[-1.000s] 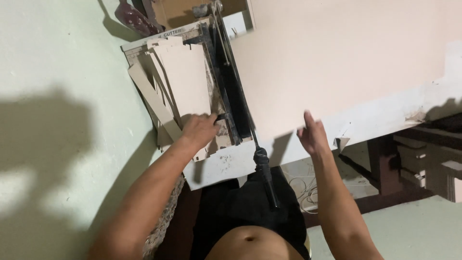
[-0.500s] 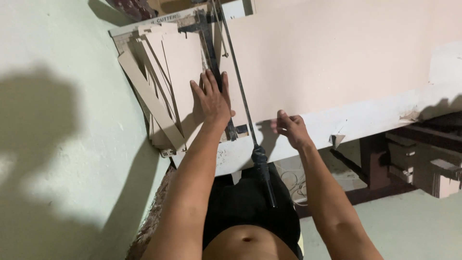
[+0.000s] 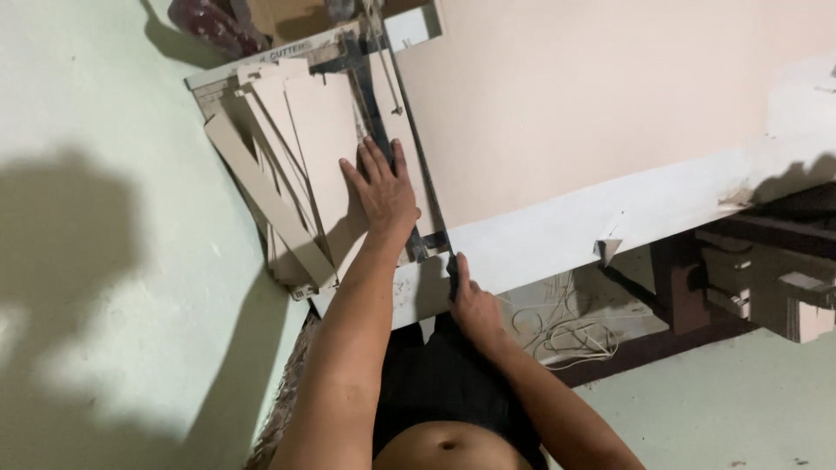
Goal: The person uses a paper cutter to trim a stack of paper sheets. They align the paper against the guide, pull down the cutting lever to slice the sheets, and then gather the cut pieces into a neat stack.
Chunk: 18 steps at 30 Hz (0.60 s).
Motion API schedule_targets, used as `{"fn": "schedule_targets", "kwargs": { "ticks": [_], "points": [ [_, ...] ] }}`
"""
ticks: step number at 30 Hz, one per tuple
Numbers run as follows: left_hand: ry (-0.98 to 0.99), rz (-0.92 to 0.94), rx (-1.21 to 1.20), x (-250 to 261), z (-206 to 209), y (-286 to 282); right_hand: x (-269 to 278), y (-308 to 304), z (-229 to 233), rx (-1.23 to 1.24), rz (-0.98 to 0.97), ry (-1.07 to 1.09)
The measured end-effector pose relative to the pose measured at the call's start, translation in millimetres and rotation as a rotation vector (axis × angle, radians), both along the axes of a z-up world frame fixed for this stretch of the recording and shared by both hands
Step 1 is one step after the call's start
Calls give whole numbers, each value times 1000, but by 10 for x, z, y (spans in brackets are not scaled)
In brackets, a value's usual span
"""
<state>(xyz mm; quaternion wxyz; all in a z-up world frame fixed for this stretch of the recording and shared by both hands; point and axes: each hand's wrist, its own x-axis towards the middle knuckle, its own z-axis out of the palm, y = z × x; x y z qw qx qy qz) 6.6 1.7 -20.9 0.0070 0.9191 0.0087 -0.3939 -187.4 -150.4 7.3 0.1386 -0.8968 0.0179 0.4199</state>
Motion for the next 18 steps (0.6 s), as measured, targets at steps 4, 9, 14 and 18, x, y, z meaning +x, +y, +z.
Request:
{"fn": "schedule_targets", "kwargs": {
  "ticks": [4,9,14,18],
  "points": [
    [-40,21,-24,-66,39,27,-48,-112,-58,125,-92,-6],
    [-165,-256,13,-374,-116,15,611,-136,1726,282,-360,166],
    [-136,-656,-52,-494,-508,124,810,-487,1012,533,-694,210],
    [-67,-694,-137,-797,-3,376,946,-1087,-535,505,-1260,149]
  ]
}}
